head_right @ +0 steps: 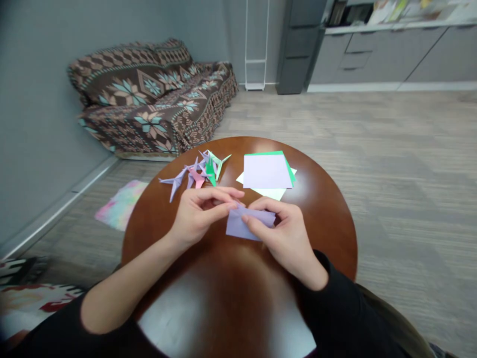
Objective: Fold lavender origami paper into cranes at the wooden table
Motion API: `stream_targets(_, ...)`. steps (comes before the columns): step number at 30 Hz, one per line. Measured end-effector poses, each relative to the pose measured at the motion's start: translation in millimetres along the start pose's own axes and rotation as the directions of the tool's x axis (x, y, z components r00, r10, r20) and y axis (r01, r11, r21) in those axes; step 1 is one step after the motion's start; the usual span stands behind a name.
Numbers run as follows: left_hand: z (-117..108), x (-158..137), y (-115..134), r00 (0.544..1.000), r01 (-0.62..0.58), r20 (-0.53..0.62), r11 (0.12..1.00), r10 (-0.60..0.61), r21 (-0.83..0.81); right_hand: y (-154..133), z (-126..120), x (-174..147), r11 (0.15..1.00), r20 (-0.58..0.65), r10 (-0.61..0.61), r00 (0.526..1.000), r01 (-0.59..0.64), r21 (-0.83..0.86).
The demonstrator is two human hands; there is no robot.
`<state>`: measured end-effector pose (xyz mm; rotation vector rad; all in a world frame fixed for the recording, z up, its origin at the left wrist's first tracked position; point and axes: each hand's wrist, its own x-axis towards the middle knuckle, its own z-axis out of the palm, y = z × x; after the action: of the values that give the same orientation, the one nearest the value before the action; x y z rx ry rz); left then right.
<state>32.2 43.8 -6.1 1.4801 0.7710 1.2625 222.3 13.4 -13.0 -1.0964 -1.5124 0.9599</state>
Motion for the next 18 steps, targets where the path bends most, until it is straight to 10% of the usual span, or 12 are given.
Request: stream_targets(18, 3.9, -0.5, 0.5, 0.999, 0.036, 0.039, 0.999, -0.036, 0.0, 1.5, 0.1, 0.3, 1.0, 0.004, -0.012, 1.0, 0.012, -0.01)
